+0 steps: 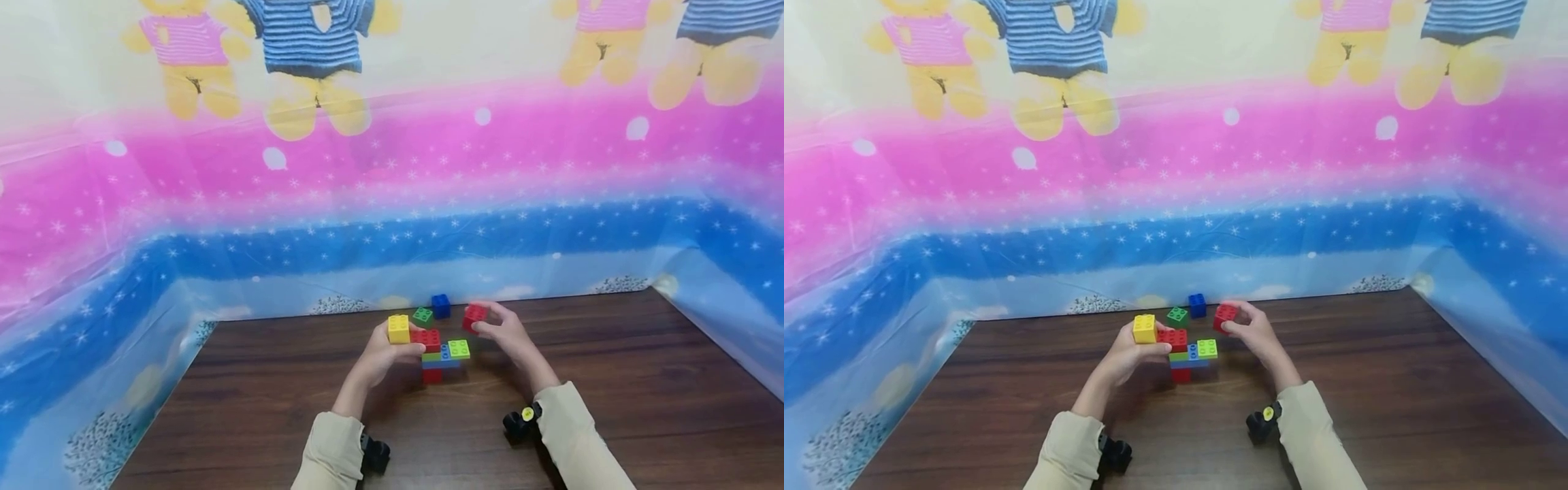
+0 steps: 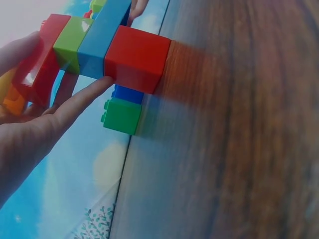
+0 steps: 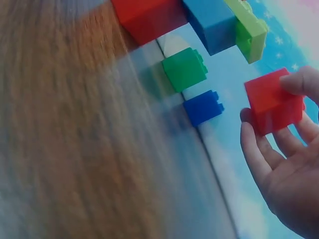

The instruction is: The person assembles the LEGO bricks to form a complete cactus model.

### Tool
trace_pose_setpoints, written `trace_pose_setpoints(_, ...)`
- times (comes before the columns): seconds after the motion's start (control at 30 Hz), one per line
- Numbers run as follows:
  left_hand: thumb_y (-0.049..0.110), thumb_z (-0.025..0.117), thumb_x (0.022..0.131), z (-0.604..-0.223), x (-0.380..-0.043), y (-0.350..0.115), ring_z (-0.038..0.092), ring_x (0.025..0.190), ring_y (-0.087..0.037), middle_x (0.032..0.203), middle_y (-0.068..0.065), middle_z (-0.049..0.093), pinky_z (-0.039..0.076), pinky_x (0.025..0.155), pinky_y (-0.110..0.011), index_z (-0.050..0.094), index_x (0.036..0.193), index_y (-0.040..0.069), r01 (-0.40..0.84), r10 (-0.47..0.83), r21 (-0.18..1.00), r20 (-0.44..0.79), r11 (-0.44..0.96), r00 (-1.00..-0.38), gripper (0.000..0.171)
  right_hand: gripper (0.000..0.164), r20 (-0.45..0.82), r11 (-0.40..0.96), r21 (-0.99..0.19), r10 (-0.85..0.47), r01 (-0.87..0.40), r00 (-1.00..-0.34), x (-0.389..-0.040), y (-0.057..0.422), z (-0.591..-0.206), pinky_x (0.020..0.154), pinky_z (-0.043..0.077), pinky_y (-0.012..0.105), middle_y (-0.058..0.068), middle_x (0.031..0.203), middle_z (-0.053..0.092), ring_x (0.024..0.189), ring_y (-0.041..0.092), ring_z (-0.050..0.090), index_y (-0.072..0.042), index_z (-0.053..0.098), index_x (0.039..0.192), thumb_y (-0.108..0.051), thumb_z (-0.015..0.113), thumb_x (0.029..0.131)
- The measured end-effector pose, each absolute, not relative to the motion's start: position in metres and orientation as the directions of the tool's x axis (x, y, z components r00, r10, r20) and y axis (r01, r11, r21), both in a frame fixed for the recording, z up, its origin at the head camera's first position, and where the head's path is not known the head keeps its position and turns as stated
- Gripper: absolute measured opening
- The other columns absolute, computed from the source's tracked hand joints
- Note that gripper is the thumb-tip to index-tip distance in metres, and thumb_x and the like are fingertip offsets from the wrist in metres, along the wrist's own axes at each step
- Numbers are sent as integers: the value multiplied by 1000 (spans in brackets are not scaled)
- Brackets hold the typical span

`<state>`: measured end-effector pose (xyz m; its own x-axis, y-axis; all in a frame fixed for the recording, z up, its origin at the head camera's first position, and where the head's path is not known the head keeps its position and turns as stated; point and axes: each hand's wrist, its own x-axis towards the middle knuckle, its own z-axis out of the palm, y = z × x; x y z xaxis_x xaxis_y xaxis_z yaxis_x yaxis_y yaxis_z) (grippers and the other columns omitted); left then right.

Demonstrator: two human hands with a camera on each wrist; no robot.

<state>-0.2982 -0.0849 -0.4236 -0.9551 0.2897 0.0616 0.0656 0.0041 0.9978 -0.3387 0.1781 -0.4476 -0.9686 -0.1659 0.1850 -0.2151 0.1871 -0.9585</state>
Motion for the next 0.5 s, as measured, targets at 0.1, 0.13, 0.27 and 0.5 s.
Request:
trace_pose_setpoints(0.1,2,71,84,-424,-299,-85,67,89,-17,112,-21,61,56,90,-53,51,116,-4,79,290,997,76,1,-954,38,49,197,207,-947,-234,-247,-952,-337,179,-441,84,56,23,26,135,56,101,3,60,1,49,138,-8,60,92)
trace_pose_setpoints(0.13,1,71,84,-424,-299,-85,67,88,-17,112,-21,62,56,89,-53,51,116,-4,82,289,997,78,0,-954,38,49,196,202,-947,-254,-250,-947,-336,179,-439,84,56,23,26,136,55,101,2,60,1,48,138,-8,60,92)
trace_pose_setpoints(0.27,1,71,84,-424,-300,-85,67,88,-17,110,-20,62,55,90,-54,52,116,-4,77,286,997,76,-7,-955,38,49,186,146,-958,-330,-245,-925,-332,182,-431,87,56,24,31,138,51,101,0,62,5,44,140,-8,54,94)
trace_pose_setpoints(0.5,1,71,84,-425,-300,-85,67,88,-17,110,-20,62,54,90,-55,52,116,-4,75,284,997,74,-8,-956,38,48,179,147,-954,-425,-263,-887,-331,189,-422,89,55,27,34,137,50,102,-2,63,7,43,139,-10,54,95)
